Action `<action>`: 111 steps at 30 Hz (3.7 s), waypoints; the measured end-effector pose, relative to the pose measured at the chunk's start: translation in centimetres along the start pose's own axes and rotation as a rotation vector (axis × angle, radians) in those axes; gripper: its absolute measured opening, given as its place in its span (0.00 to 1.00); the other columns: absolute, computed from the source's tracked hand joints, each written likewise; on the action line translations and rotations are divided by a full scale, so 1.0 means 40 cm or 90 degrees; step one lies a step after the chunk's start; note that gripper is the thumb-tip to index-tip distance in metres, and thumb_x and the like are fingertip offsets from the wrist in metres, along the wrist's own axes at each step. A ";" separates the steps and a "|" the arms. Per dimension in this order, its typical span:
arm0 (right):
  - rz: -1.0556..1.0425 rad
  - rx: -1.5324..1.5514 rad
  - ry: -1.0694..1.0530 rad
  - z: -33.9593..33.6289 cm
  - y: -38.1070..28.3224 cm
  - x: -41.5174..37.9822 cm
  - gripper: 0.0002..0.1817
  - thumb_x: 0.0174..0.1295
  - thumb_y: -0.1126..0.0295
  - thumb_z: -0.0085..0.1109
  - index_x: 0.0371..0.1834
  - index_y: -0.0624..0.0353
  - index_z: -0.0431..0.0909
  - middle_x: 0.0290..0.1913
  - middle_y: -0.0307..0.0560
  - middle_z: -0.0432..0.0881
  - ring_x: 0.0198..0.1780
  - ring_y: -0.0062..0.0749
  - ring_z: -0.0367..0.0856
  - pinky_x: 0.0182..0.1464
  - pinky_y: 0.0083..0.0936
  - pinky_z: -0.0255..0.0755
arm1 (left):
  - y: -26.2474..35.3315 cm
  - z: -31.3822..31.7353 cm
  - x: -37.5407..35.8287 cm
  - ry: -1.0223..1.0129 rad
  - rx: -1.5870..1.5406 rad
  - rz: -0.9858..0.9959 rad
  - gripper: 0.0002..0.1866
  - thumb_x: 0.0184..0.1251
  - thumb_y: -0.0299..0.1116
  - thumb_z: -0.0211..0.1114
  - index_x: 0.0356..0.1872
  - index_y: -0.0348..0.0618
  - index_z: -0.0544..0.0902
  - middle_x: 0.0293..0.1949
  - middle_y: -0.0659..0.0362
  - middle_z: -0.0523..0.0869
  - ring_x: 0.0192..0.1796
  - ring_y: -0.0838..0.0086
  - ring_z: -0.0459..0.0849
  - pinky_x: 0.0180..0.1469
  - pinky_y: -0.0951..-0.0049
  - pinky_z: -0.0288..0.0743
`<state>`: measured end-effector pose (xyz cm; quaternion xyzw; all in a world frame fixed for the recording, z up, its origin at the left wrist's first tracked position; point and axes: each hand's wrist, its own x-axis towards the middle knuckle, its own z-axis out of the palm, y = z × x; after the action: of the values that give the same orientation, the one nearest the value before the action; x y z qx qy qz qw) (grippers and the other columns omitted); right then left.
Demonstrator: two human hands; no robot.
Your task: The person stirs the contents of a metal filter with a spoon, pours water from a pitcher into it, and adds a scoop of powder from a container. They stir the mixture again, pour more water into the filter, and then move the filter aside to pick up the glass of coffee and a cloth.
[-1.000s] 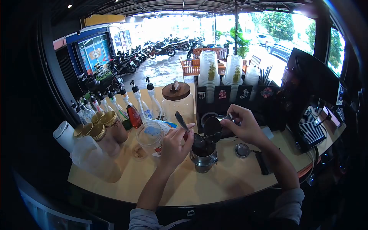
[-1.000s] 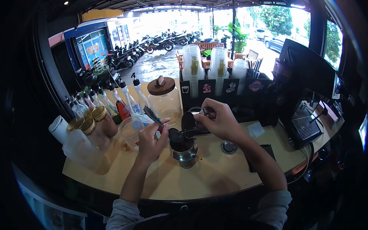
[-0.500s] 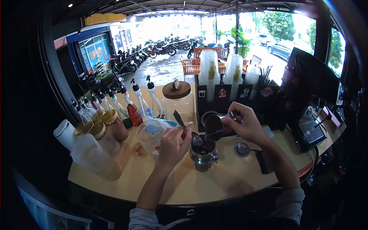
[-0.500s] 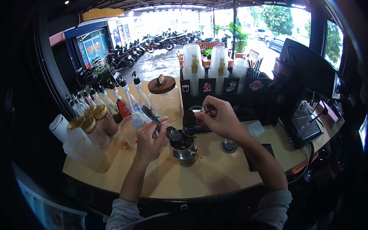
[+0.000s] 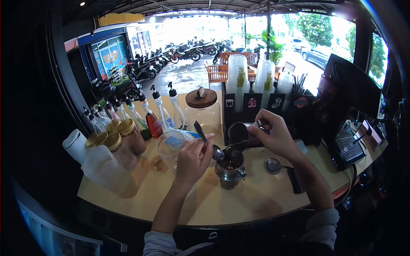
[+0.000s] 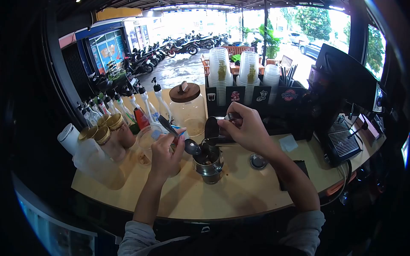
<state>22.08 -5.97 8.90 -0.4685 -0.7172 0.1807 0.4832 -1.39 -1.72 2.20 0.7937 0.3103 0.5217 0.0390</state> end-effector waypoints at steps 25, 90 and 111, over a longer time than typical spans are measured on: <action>0.011 -0.028 0.066 -0.043 -0.008 -0.036 0.13 0.62 0.77 0.64 0.29 0.65 0.66 0.22 0.32 0.65 0.26 0.06 0.64 0.23 0.14 0.65 | 0.008 -0.002 -0.009 0.007 -0.010 -0.012 0.12 0.65 0.28 0.61 0.48 0.39 0.84 0.26 0.54 0.84 0.31 0.67 0.82 0.36 0.67 0.74; -0.294 0.031 -0.053 0.055 -0.053 -0.078 0.15 0.60 0.77 0.64 0.51 0.62 0.79 0.43 0.46 0.84 0.37 0.25 0.82 0.38 0.21 0.75 | 0.087 0.037 0.018 -0.071 0.095 0.260 0.13 0.62 0.31 0.67 0.46 0.42 0.78 0.40 0.60 0.79 0.45 0.67 0.80 0.57 0.59 0.65; -0.103 0.267 0.023 0.115 0.111 -0.173 0.06 0.72 0.76 0.48 0.43 0.66 0.75 0.45 0.48 0.83 0.42 0.23 0.83 0.44 0.22 0.77 | -0.042 0.138 -0.104 -0.193 -0.206 -0.182 0.42 0.32 0.49 0.84 0.54 0.42 0.79 0.47 0.55 0.87 0.50 0.63 0.86 0.60 0.61 0.72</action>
<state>20.97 -8.73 -0.06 -0.3019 -0.6906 0.2780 0.5955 1.45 -1.12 -4.30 0.7942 0.3222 0.4292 0.2848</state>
